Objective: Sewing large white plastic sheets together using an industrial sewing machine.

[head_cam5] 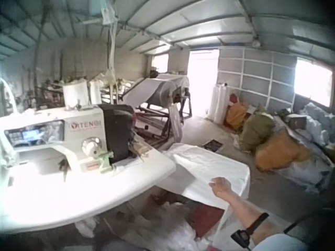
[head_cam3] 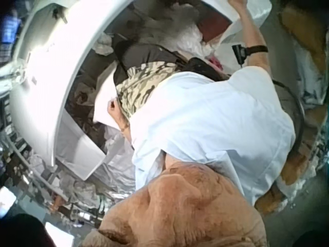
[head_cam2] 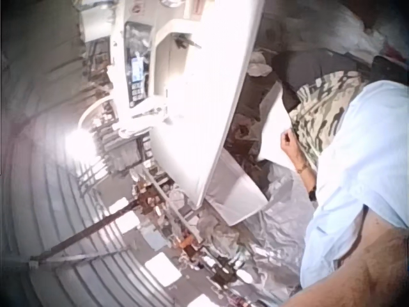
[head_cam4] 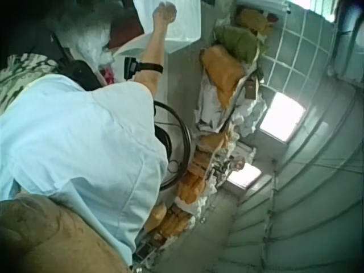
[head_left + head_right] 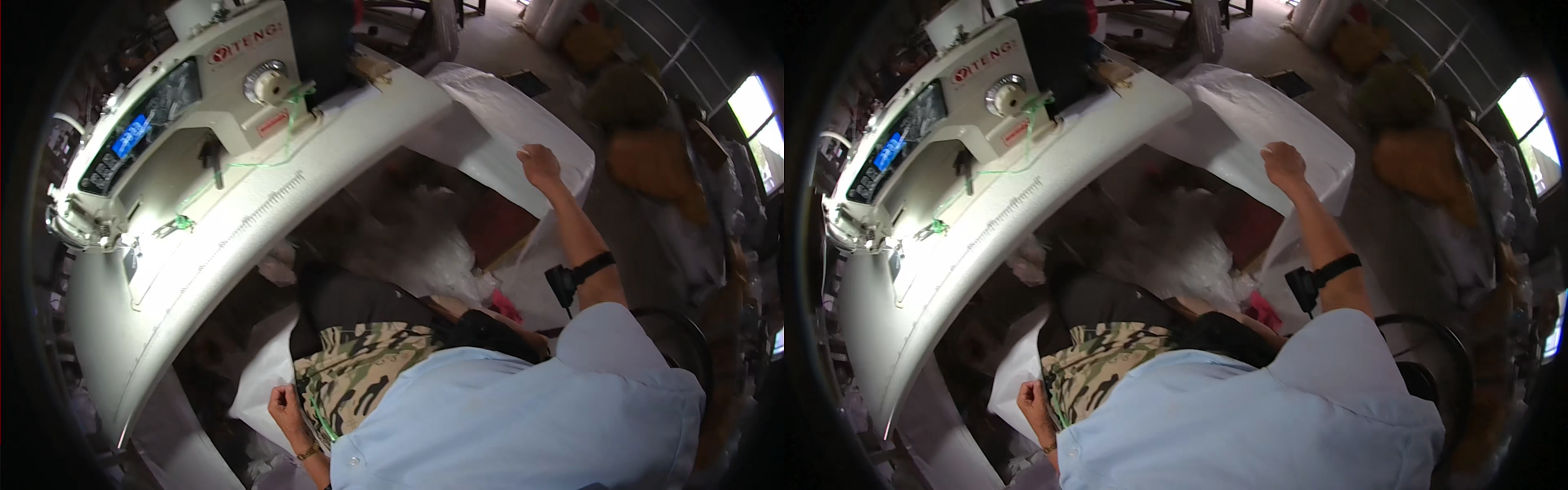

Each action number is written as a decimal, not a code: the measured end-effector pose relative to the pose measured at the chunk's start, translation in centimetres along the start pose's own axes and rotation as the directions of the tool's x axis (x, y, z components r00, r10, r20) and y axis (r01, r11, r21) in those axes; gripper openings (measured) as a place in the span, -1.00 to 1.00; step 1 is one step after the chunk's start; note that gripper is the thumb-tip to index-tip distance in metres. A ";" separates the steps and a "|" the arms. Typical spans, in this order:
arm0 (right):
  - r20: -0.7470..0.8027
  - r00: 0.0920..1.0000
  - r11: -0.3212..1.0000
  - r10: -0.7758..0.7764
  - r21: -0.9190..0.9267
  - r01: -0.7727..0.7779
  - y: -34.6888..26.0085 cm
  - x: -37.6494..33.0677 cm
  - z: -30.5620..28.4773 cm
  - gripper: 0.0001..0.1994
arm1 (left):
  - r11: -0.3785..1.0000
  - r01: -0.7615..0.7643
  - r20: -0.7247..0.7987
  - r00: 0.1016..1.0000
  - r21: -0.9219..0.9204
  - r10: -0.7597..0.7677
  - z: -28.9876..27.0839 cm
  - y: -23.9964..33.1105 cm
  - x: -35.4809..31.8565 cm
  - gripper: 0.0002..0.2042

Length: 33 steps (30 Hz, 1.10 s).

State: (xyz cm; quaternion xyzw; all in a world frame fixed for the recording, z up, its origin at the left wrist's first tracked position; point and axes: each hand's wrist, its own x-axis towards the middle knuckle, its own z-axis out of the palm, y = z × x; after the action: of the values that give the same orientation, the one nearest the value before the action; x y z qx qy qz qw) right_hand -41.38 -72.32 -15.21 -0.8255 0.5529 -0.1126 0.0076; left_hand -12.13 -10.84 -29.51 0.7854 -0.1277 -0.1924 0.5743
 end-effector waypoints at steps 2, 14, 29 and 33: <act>-0.001 1.000 1.000 0.009 0.003 -0.009 0.4 1.1 0.6 -0.70 | 1.000 -0.015 -0.006 1.000 0.026 0.015 -0.3 -1.5 0.6 -0.84; -0.065 0.994 0.995 -0.092 0.035 0.095 8.5 4.6 6.5 -0.64 | 0.994 0.040 -0.044 0.998 0.104 -0.036 -0.2 -0.1 -1.0 -0.76; -0.006 1.000 0.998 -0.029 0.060 0.029 9.3 8.3 4.0 -0.54 | 0.988 0.047 -0.018 0.999 0.147 -0.044 0.1 1.9 -1.0 -0.74; -0.050 0.996 0.997 -0.070 0.035 0.072 13.1 11.9 5.2 -0.50 | 0.986 0.015 -0.015 1.000 0.166 -0.013 -0.1 1.8 -1.0 -0.73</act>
State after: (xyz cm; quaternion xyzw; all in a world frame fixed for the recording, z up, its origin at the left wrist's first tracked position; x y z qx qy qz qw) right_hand -47.95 -88.87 -19.98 -0.8413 0.5213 -0.1428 0.0052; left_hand -12.97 -10.92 -27.63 0.8327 -0.1337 -0.1798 0.5064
